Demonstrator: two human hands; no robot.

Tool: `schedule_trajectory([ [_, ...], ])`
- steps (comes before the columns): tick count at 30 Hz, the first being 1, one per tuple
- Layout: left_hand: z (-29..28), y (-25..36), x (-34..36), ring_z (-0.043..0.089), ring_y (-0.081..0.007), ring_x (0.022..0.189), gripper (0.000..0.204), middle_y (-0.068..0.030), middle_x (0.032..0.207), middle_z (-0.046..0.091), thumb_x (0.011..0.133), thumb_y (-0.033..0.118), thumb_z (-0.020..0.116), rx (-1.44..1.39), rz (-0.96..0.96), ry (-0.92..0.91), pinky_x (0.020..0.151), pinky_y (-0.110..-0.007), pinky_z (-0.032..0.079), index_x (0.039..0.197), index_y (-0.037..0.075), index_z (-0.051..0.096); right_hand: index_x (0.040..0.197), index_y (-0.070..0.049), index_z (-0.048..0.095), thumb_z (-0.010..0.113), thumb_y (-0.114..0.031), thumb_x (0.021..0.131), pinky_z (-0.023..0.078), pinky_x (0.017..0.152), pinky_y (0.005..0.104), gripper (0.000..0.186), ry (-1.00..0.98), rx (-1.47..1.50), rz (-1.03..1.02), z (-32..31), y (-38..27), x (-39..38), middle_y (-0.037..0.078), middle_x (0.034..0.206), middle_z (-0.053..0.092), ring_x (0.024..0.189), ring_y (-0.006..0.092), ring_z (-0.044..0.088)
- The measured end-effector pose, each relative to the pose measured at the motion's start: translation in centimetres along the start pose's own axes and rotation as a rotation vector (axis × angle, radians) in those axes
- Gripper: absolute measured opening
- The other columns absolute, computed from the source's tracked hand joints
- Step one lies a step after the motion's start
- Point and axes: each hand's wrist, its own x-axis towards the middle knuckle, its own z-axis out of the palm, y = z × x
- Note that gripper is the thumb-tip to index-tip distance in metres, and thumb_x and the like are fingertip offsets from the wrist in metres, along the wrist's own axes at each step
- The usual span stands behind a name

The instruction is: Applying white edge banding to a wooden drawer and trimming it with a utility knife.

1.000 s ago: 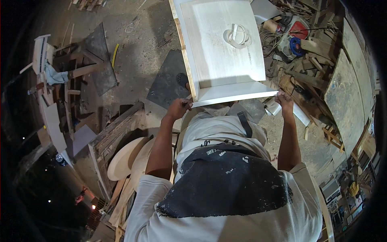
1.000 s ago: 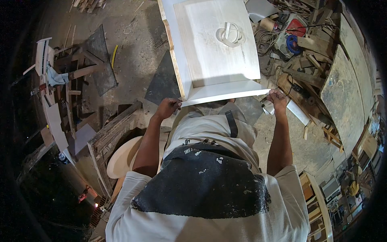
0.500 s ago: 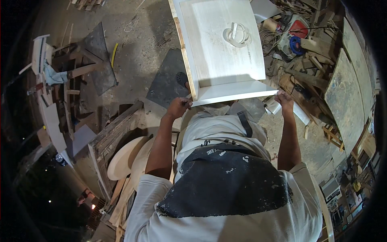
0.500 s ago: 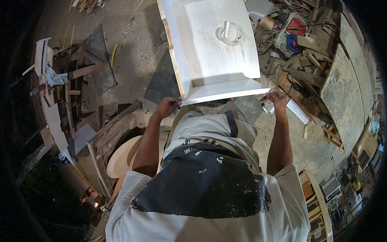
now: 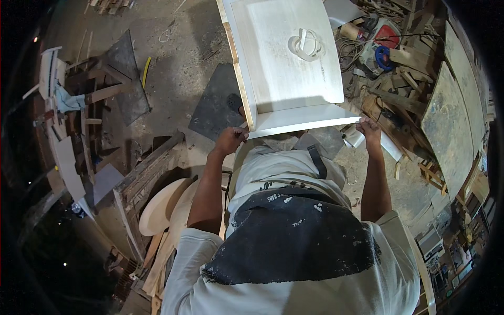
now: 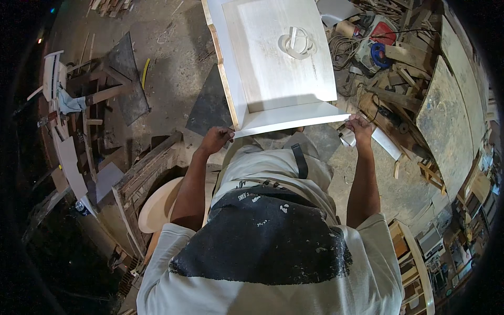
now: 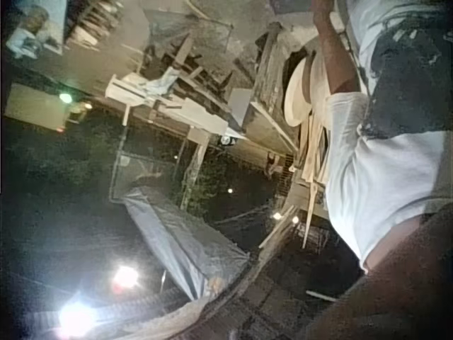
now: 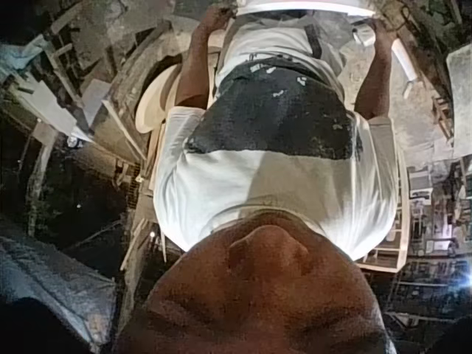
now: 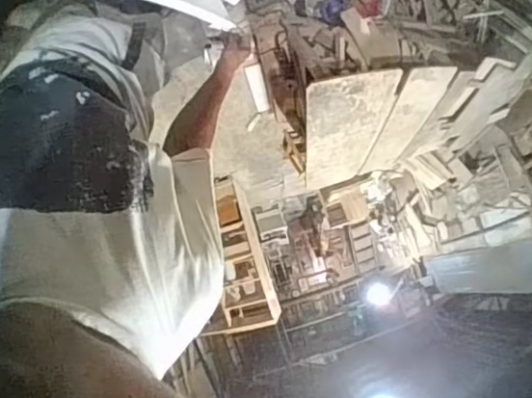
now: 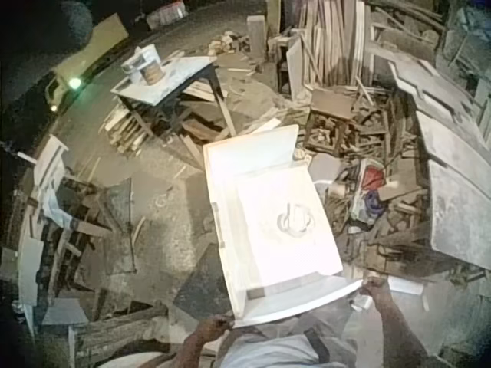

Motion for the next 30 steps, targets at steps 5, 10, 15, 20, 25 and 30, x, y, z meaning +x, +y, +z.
schedule_trajectory([
  [5,0.0,0.8,-0.2,0.052,-0.0158,0.053,0.027,-0.0094,0.058,0.058,0.089,0.025,0.060,-0.006,0.076,0.043,0.052,-0.033,0.041,0.076,0.001,0.068,0.100,0.001,0.062,0.063,-0.012,0.090,0.053,0.070,0.0262,0.017,0.015,0.030,-0.010,-0.1,0.2,-0.1,0.006,0.087,0.065,0.075,0.0148,0.063],
  [10,-0.2,0.2,-0.2,0.056,-0.0111,0.058,0.023,-0.0056,0.067,0.065,0.093,0.021,0.058,0.061,-0.047,-0.047,0.057,-0.031,0.046,0.090,0.001,0.070,0.101,0.002,0.063,0.064,-0.014,0.089,0.054,0.069,0.0274,0.020,0.023,-0.018,0.014,0.3,-0.2,-0.3,0.007,0.085,0.065,0.075,0.0155,0.063],
  [15,0.2,0.1,-0.3,0.054,-0.0123,0.055,0.024,-0.0068,0.064,0.062,0.092,0.023,0.058,0.008,0.000,-0.001,0.054,-0.032,0.044,0.085,0.002,0.069,0.101,0.002,0.061,0.063,-0.014,0.090,0.053,0.068,0.0264,0.020,-0.002,-0.033,0.009,0.6,-1.0,-0.8,0.006,0.084,0.064,0.073,0.0134,0.063],
  [20,0.0,0.7,-0.3,0.054,-0.0134,0.052,0.026,-0.0082,0.062,0.062,0.091,0.025,0.059,0.023,0.027,0.026,0.052,-0.032,0.043,0.082,0.002,0.069,0.101,0.002,0.061,0.063,-0.016,0.091,0.053,0.069,0.0260,0.021,0.027,-0.019,0.002,0.7,-0.6,-0.8,0.004,0.084,0.064,0.073,0.0128,0.063],
  [25,0.0,0.6,-0.3,0.056,-0.0138,0.053,0.023,-0.0080,0.069,0.066,0.091,0.023,0.059,-0.017,0.064,0.027,0.053,-0.032,0.045,0.090,0.003,0.069,0.096,-0.001,0.064,0.064,-0.022,0.091,0.053,0.073,0.0260,0.021,0.008,-0.093,0.010,0.7,-1.0,-0.7,0.002,0.082,0.064,0.075,0.0110,0.062],
  [30,-0.2,1.2,-0.4,0.056,-0.0132,0.053,0.022,-0.0080,0.070,0.067,0.091,0.022,0.059,-0.008,0.044,0.013,0.053,-0.031,0.045,0.091,0.002,0.070,0.096,-0.001,0.064,0.064,-0.020,0.091,0.053,0.071,0.0264,0.020,0.017,-0.063,0.031,0.7,-1.0,-0.8,0.003,0.081,0.065,0.072,0.0115,0.062],
])
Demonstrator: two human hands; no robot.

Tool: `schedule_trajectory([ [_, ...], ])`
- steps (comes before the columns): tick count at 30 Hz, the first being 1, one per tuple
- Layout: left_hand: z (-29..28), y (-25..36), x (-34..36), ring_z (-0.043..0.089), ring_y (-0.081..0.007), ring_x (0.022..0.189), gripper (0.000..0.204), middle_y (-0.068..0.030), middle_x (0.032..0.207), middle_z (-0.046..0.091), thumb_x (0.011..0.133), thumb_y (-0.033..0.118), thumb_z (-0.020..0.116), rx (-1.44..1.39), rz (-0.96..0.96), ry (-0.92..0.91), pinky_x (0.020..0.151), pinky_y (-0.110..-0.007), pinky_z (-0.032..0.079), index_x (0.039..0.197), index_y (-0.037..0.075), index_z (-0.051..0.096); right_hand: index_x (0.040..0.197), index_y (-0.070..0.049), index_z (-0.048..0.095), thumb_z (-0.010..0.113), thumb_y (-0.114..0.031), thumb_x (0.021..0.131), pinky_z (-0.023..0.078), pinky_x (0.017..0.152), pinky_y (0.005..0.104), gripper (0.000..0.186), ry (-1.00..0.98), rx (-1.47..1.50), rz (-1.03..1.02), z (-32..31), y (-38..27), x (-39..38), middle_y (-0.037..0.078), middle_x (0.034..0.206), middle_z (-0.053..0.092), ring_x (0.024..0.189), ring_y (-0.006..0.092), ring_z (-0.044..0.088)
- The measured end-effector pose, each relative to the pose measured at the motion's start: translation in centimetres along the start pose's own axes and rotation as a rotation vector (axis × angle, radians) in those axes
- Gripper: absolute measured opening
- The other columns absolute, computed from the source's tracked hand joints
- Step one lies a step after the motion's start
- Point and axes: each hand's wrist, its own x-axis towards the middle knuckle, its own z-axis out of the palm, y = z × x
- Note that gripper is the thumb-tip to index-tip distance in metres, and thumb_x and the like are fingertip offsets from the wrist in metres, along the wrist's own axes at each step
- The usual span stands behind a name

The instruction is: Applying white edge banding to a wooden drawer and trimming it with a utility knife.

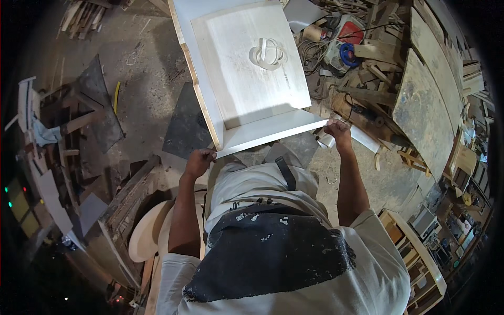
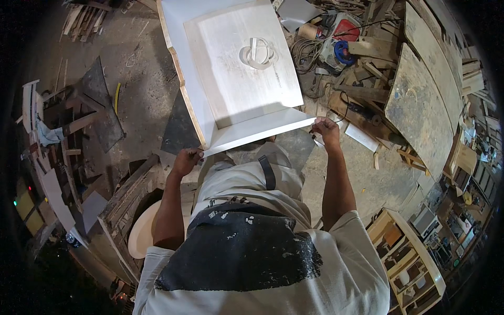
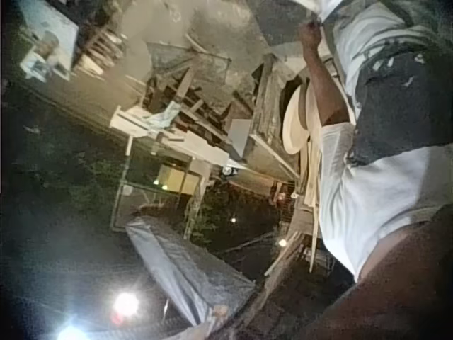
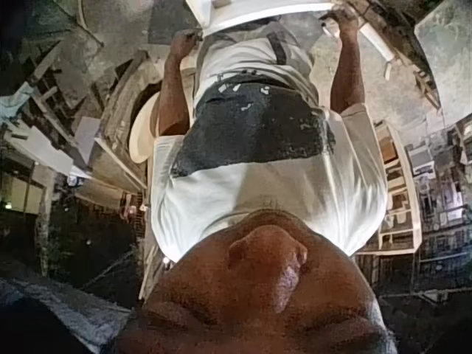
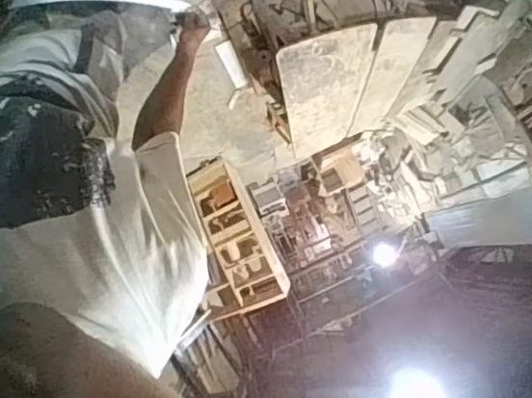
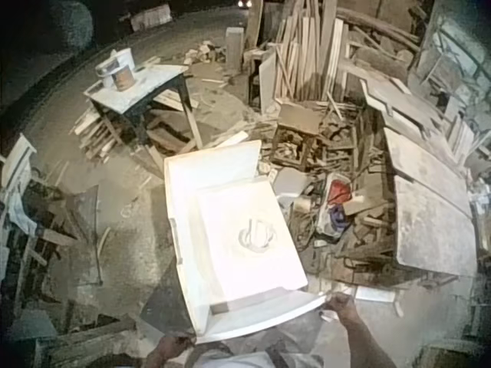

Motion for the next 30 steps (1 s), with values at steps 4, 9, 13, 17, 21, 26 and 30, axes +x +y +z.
schedule_trajectory([
  [4,0.0,0.2,0.0,0.055,-0.0126,0.053,0.022,-0.0077,0.070,0.068,0.091,0.022,0.059,0.028,-0.034,-0.011,0.053,-0.031,0.045,0.091,0.003,0.070,0.097,0.000,0.064,0.063,-0.018,0.091,0.053,0.070,0.0279,0.019,-0.004,0.011,0.000,-0.1,0.2,0.1,0.004,0.081,0.066,0.071,0.0125,0.063],
  [9,0.0,0.3,0.0,0.055,-0.0124,0.052,0.023,-0.0070,0.070,0.067,0.091,0.023,0.059,0.026,-0.042,-0.009,0.052,-0.031,0.045,0.091,0.003,0.070,0.097,0.000,0.065,0.063,-0.018,0.091,0.053,0.070,0.0276,0.018,-0.009,0.030,-0.004,-0.2,0.2,0.2,0.004,0.080,0.066,0.071,0.0125,0.063],
  [13,-0.1,0.4,0.1,0.056,-0.0130,0.053,0.023,-0.0070,0.069,0.067,0.091,0.024,0.060,0.070,-0.027,-0.001,0.053,-0.031,0.046,0.091,0.003,0.070,0.097,0.000,0.064,0.064,-0.019,0.091,0.053,0.070,0.0272,0.020,-0.010,0.017,-0.009,0.0,-0.2,0.1,0.004,0.080,0.066,0.069,0.0125,0.062],
  [17,0.4,-0.5,0.2,0.056,-0.0140,0.054,0.023,-0.0075,0.069,0.066,0.090,0.024,0.060,-0.007,-0.045,0.016,0.054,-0.032,0.045,0.090,0.003,0.070,0.097,0.001,0.064,0.064,-0.020,0.091,0.052,0.070,0.0271,0.022,0.018,0.006,-0.007,0.2,-0.4,0.0,0.004,0.079,0.065,0.068,0.0122,0.062],
  [21,0.0,-0.4,0.0,0.058,-0.0138,0.058,0.024,-0.0076,0.069,0.066,0.092,0.024,0.059,0.055,-0.046,-0.001,0.057,-0.031,0.046,0.090,0.002,0.070,0.098,0.000,0.062,0.062,-0.016,0.091,0.051,0.066,0.0255,0.018,0.011,-0.101,-0.059,0.3,-0.2,0.2,0.004,0.076,0.064,0.068,0.0112,0.061],
  [26,0.4,-1.1,0.1,0.053,-0.0170,0.054,0.025,-0.0101,0.062,0.061,0.089,0.025,0.060,0.012,-0.061,0.019,0.056,-0.034,0.043,0.080,0.003,0.069,0.100,-0.002,0.061,0.061,-0.011,0.091,0.048,0.061,0.0239,0.013,0.023,-0.221,-0.192,0.6,0.0,0.5,0.002,0.075,0.062,0.066,0.0093,0.058],
  [30,0.6,-1.1,0.3,0.053,-0.0178,0.054,0.027,-0.0109,0.059,0.058,0.089,0.026,0.059,0.015,-0.049,0.026,0.055,-0.035,0.043,0.078,0.002,0.068,0.102,-0.003,0.061,0.060,-0.007,0.090,0.048,0.060,0.0242,0.013,0.037,-0.366,-0.219,0.1,0.2,1.0,0.001,0.077,0.062,0.066,0.0088,0.057],
])
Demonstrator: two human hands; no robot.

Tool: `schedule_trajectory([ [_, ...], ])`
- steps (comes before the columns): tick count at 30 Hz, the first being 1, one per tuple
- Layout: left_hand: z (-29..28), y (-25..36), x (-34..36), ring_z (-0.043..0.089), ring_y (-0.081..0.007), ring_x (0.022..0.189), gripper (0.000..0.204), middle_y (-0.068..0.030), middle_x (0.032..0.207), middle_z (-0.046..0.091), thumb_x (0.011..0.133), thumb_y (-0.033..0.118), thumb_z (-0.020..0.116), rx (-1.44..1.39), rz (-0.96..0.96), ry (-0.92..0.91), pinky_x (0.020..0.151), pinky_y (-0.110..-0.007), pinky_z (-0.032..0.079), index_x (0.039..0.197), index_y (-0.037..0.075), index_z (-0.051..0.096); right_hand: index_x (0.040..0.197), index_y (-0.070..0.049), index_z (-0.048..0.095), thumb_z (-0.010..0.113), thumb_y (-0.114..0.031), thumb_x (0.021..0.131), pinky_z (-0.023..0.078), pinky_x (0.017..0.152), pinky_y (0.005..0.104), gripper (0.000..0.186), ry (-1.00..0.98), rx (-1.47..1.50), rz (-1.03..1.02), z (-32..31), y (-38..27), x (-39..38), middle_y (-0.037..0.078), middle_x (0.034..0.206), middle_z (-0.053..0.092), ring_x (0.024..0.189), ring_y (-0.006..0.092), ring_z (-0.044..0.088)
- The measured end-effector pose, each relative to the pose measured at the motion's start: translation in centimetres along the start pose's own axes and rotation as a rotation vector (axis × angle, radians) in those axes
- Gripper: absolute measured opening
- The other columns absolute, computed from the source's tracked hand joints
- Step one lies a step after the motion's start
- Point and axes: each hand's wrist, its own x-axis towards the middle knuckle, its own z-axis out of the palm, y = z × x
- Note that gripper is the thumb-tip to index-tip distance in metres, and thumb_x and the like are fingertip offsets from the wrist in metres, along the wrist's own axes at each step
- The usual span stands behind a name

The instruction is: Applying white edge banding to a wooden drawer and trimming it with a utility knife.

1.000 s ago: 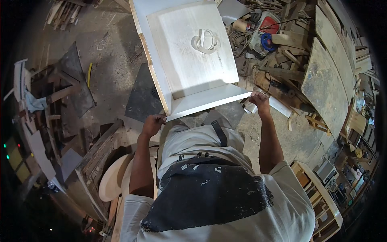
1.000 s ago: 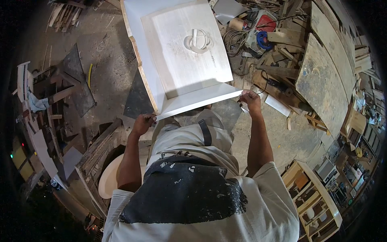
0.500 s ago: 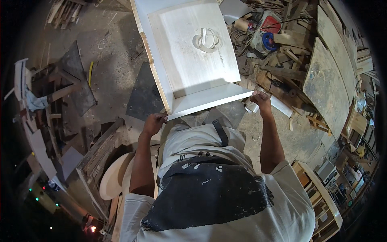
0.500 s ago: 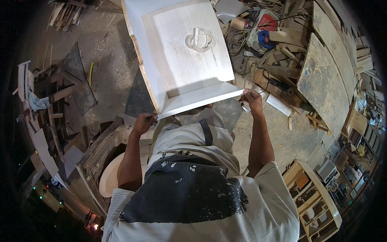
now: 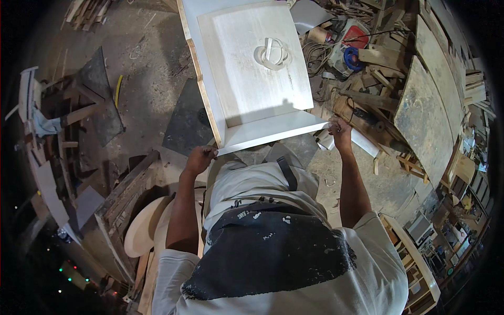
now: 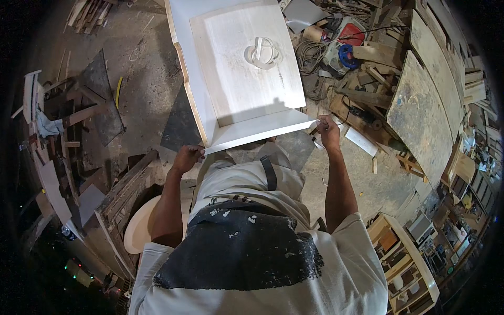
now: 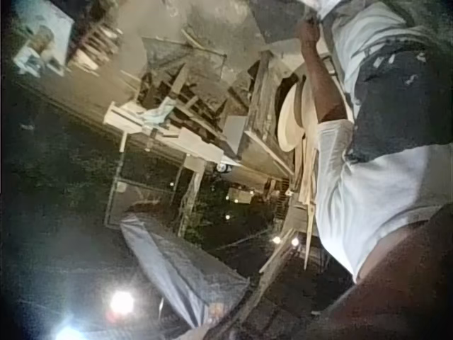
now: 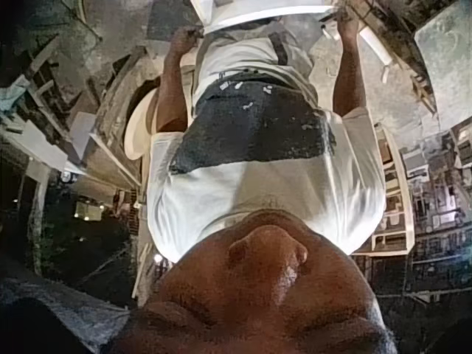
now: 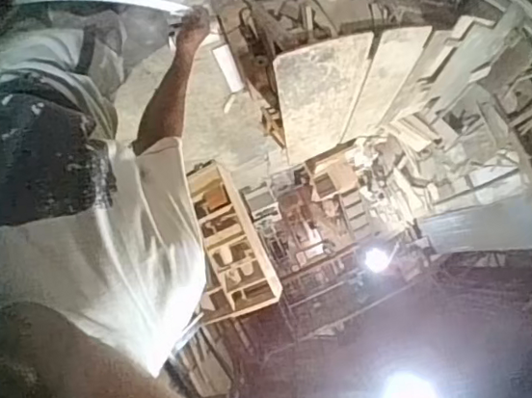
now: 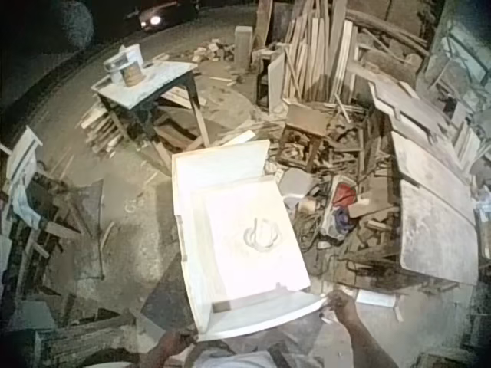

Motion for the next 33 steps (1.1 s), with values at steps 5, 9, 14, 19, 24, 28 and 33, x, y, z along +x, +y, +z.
schedule_trajectory([
  [5,0.1,-0.6,0.2,0.053,-0.0180,0.053,0.027,-0.0109,0.059,0.057,0.089,0.026,0.060,-0.036,-0.013,-0.005,0.055,-0.035,0.043,0.078,0.003,0.067,0.105,-0.002,0.061,0.059,-0.005,0.089,0.050,0.065,0.0249,0.016,-0.023,-0.016,0.027,-0.4,0.3,0.5,0.004,0.084,0.066,0.071,0.0099,0.060],
  [9,-0.1,-0.5,0.1,0.055,-0.0182,0.054,0.025,-0.0110,0.060,0.059,0.089,0.024,0.060,-0.039,-0.003,-0.008,0.055,-0.035,0.043,0.079,0.003,0.068,0.106,-0.002,0.062,0.059,-0.005,0.089,0.050,0.069,0.0252,0.018,-0.032,-0.024,0.056,-0.4,0.2,0.5,0.005,0.086,0.067,0.073,0.0107,0.061],
  [14,-0.4,0.1,-0.3,0.055,-0.0192,0.054,0.024,-0.0113,0.062,0.060,0.089,0.024,0.060,-0.032,-0.018,0.000,0.055,-0.035,0.043,0.080,0.003,0.068,0.103,-0.003,0.065,0.060,-0.006,0.088,0.050,0.071,0.0257,0.016,-0.058,-0.006,0.079,-0.3,-0.4,0.3,0.004,0.086,0.066,0.074,0.0115,0.061],
  [19,-0.3,-0.9,0.0,0.054,-0.0120,0.056,0.027,-0.0079,0.067,0.064,0.092,0.023,0.058,0.034,0.039,-0.037,0.056,-0.031,0.045,0.086,-0.001,0.068,0.094,-0.006,0.071,0.065,-0.006,0.082,0.049,0.077,0.0339,0.013,-0.072,-0.411,-0.290,0.4,-3.8,-0.2,0.010,0.096,0.065,0.086,0.0233,0.062],
  [24,-0.5,0.3,-0.1,0.055,-0.0211,0.057,0.029,-0.0123,0.064,0.060,0.088,0.027,0.060,0.006,-0.035,-0.027,0.058,-0.036,0.044,0.077,0.001,0.067,0.093,-0.009,0.072,0.069,-0.007,0.074,0.044,0.087,0.0390,0.019,-0.215,-0.520,-0.454,2.4,-6.0,-0.8,0.008,0.102,0.064,0.100,0.0294,0.057],
  [28,-0.6,0.3,-0.3,0.054,-0.0201,0.056,0.028,-0.0122,0.064,0.061,0.088,0.026,0.060,0.029,-0.051,-0.015,0.058,-0.035,0.043,0.078,0.002,0.068,0.092,-0.014,0.072,0.074,-0.014,0.071,0.038,0.093,0.0444,0.021,-0.190,-0.757,-0.663,5.1,-8.5,-2.3,0.002,0.101,0.064,0.103,0.0266,0.056],
  [33,-0.6,0.6,-0.5,0.052,-0.0196,0.055,0.026,-0.0119,0.064,0.061,0.089,0.025,0.060,0.006,-0.072,-0.009,0.058,-0.036,0.043,0.079,0.003,0.068,0.097,-0.009,0.069,0.073,-0.015,0.070,0.036,0.095,0.0436,0.028,-0.305,-0.672,-0.678,8.1,-9.9,-3.9,0.005,0.100,0.063,0.101,0.0265,0.055],
])
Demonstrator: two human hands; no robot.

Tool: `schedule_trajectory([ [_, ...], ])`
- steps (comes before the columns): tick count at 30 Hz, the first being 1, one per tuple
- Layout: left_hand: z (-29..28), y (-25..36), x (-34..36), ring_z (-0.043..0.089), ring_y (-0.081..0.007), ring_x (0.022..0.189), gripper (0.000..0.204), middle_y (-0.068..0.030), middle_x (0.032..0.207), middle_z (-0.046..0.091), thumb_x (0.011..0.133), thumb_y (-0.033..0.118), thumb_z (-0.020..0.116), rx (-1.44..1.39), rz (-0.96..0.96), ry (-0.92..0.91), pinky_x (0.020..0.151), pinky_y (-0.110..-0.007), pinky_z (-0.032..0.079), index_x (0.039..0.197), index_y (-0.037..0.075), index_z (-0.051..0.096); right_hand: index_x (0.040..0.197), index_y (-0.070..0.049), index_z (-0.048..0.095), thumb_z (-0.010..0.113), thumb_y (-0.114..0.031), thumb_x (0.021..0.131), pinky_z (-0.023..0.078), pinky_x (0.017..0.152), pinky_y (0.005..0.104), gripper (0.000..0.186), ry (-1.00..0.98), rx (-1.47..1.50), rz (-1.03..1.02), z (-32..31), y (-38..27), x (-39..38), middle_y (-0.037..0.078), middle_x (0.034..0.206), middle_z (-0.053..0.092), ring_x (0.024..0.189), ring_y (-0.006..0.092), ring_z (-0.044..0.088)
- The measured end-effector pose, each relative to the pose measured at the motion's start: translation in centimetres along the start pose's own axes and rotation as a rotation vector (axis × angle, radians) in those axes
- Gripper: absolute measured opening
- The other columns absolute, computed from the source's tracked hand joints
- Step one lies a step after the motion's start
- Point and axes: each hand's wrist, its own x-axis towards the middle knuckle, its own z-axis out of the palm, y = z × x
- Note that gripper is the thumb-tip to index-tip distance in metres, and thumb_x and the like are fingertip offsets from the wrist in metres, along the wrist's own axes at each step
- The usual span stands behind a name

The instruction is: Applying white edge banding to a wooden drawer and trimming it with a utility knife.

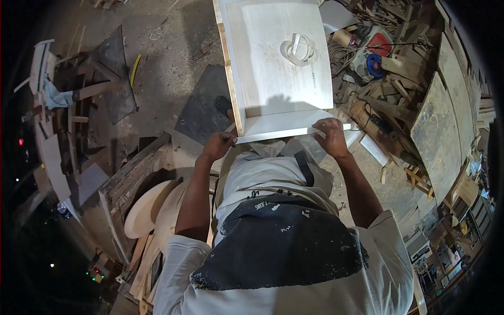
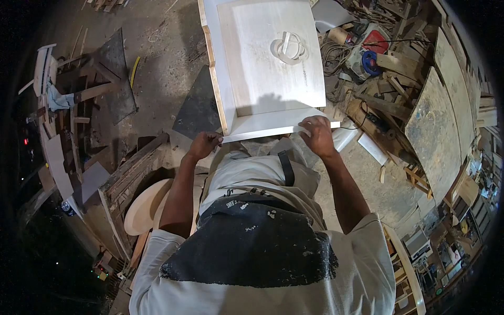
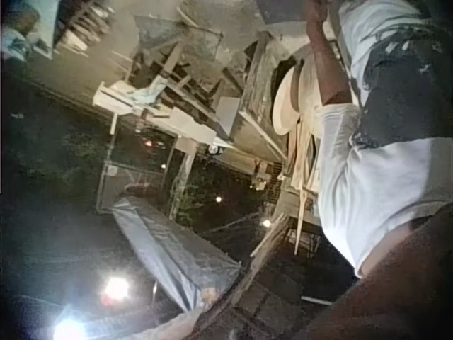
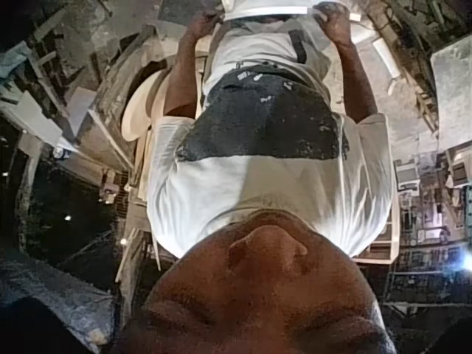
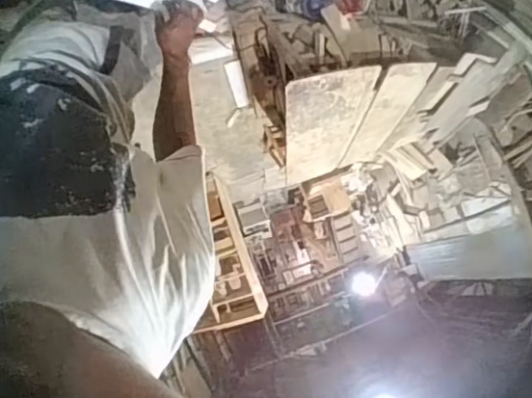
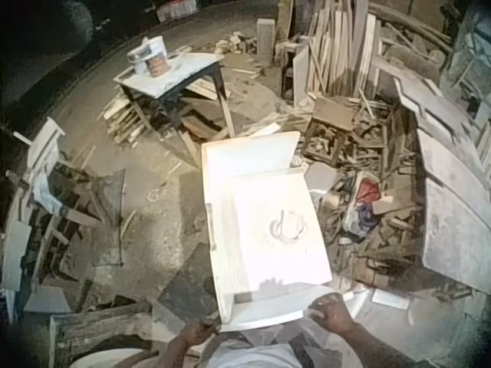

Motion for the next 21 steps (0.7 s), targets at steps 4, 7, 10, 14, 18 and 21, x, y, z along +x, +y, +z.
schedule_trajectory([
  [4,-0.1,-0.5,0.1,0.049,-0.0146,0.054,0.027,-0.0085,0.062,0.059,0.090,0.024,0.059,0.001,0.041,-0.003,0.055,-0.034,0.041,0.079,0.002,0.068,0.099,-0.009,0.068,0.070,-0.018,0.073,0.035,0.096,0.0433,0.028,-0.052,0.047,-0.050,1.4,-1.7,1.0,0.007,0.102,0.063,0.103,0.0273,0.055],
  [7,-0.3,0.1,0.0,0.054,-0.0188,0.057,0.023,-0.0125,0.066,0.062,0.089,0.022,0.060,0.009,0.056,-0.002,0.058,-0.035,0.043,0.080,0.002,0.068,0.099,-0.009,0.068,0.071,-0.018,0.073,0.034,0.097,0.0433,0.028,-0.055,0.076,-0.089,2.8,-2.9,1.8,0.008,0.102,0.063,0.103,0.0275,0.055],
  [10,-0.5,1.0,-0.3,0.058,-0.0192,0.060,0.022,-0.0120,0.068,0.063,0.088,0.021,0.060,-0.031,0.041,-0.006,0.060,-0.035,0.045,0.082,0.002,0.069,0.100,-0.008,0.067,0.070,-0.018,0.074,0.035,0.097,0.0423,0.028,-0.118,0.078,-0.134,3.5,-4.6,3.0,0.008,0.103,0.064,0.103,0.0270,0.056],
  [14,-0.3,0.3,-0.1,0.061,-0.0186,0.064,0.020,-0.0106,0.070,0.066,0.088,0.020,0.060,-0.051,0.031,-0.019,0.064,-0.033,0.048,0.085,0.002,0.069,0.099,-0.007,0.067,0.069,-0.019,0.077,0.036,0.096,0.0427,0.025,-0.208,0.127,-0.192,4.7,-7.4,4.8,0.008,0.101,0.063,0.101,0.0264,0.056],
  [18,-0.5,0.4,-0.2,0.061,-0.0180,0.064,0.020,-0.0109,0.071,0.066,0.088,0.019,0.059,0.003,0.004,-0.025,0.064,-0.034,0.048,0.086,0.002,0.069,0.100,-0.007,0.067,0.068,-0.020,0.078,0.038,0.093,0.0419,0.025,-0.261,0.144,-0.241,6.5,-9.3,6.0,0.008,0.100,0.062,0.099,0.0268,0.056],
  [21,-0.8,0.9,-0.4,0.060,-0.0175,0.063,0.019,-0.0107,0.071,0.066,0.088,0.018,0.060,-0.075,0.016,-0.026,0.064,-0.034,0.047,0.085,0.003,0.070,0.100,-0.007,0.067,0.068,-0.019,0.078,0.039,0.091,0.0408,0.026,-0.278,0.150,-0.287,7.9,-10.0,6.8,0.009,0.100,0.062,0.099,0.0269,0.056],
])
